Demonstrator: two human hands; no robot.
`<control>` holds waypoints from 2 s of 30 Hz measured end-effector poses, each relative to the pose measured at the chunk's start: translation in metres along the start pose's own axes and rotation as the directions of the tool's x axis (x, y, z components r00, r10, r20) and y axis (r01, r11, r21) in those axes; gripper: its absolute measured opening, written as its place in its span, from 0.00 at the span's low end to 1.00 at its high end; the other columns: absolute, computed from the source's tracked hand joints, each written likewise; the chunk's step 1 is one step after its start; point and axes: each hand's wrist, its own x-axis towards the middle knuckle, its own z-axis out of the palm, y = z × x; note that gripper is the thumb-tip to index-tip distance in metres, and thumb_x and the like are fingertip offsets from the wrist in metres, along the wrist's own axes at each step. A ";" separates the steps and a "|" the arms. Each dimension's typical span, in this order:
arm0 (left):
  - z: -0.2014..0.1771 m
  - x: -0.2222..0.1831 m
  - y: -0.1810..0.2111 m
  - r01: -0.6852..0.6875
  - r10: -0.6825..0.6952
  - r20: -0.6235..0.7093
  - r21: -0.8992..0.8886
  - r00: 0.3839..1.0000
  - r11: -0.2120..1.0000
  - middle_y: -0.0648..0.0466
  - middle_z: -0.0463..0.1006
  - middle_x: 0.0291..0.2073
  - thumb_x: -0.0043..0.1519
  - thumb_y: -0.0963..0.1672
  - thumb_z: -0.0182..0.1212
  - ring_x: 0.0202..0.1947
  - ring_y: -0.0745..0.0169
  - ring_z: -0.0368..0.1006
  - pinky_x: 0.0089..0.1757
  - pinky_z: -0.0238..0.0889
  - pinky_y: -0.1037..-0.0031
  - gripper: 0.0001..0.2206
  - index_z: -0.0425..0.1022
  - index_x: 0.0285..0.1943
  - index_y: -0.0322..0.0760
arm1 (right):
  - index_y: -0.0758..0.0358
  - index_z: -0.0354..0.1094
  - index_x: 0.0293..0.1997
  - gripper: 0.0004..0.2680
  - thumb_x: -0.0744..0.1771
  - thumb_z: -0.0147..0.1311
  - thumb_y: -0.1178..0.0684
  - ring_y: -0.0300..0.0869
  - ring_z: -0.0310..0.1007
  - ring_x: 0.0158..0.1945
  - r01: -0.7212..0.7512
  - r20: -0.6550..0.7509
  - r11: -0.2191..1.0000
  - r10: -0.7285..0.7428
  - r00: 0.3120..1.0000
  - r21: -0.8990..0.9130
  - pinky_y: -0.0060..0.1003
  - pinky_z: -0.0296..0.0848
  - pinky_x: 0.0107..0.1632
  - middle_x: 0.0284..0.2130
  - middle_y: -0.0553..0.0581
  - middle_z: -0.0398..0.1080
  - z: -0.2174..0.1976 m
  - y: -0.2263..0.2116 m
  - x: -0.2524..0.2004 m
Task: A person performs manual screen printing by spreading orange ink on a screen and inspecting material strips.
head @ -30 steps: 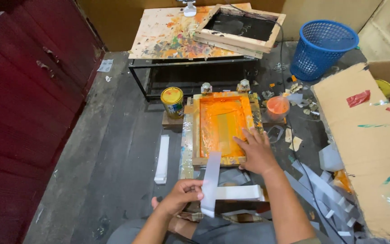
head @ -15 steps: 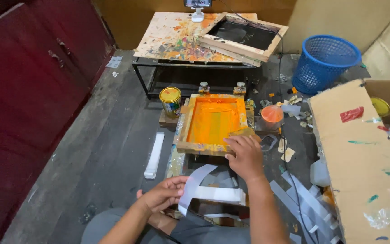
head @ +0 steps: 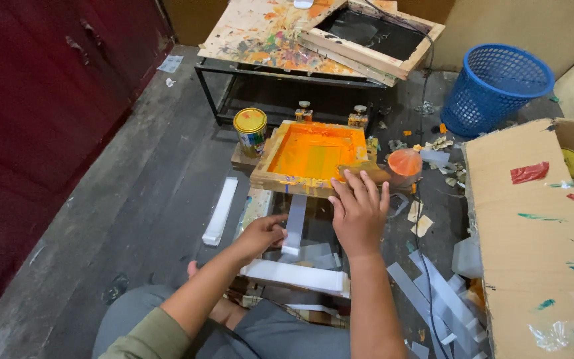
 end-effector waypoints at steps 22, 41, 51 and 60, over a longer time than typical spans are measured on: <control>0.034 -0.034 0.023 -0.359 0.237 0.319 0.920 0.918 0.154 0.46 0.63 0.71 0.69 0.60 0.39 0.68 0.37 0.56 0.61 0.49 0.46 0.33 0.59 0.77 0.40 | 0.47 0.76 0.55 0.09 0.68 0.60 0.52 0.58 0.60 0.71 0.052 0.011 0.998 -0.052 0.999 -0.035 0.69 0.42 0.72 0.60 0.58 0.70 0.000 -0.001 0.012; 0.034 -0.042 0.026 -0.396 0.344 0.315 0.896 0.885 0.199 0.40 0.61 0.69 0.67 0.56 0.47 0.60 0.33 0.63 0.55 0.55 0.46 0.29 0.60 0.75 0.43 | 0.46 0.76 0.54 0.17 0.60 0.68 0.47 0.50 0.63 0.66 0.010 0.062 1.000 -0.010 0.998 0.000 0.62 0.46 0.73 0.55 0.48 0.73 -0.008 0.010 0.014; -0.033 -0.108 0.079 -0.325 0.463 0.123 0.864 0.878 0.385 0.55 0.73 0.63 0.60 0.54 0.61 0.58 0.50 0.72 0.54 0.64 0.62 0.25 0.71 0.66 0.44 | 0.42 0.71 0.60 0.33 0.50 0.77 0.38 0.41 0.58 0.68 -0.045 0.447 0.978 0.134 0.885 -0.204 0.43 0.57 0.67 0.66 0.43 0.62 0.025 0.045 -0.014; -0.098 -0.064 -0.039 -0.149 0.503 -0.365 0.675 0.783 0.723 0.56 0.84 0.46 0.62 0.56 0.66 0.46 0.58 0.82 0.47 0.75 0.66 0.18 0.81 0.57 0.52 | 0.38 0.59 0.72 0.33 0.58 0.66 0.30 0.53 0.44 0.78 -0.052 0.572 0.930 0.268 0.775 -0.364 0.62 0.55 0.71 0.73 0.54 0.53 0.027 0.038 -0.036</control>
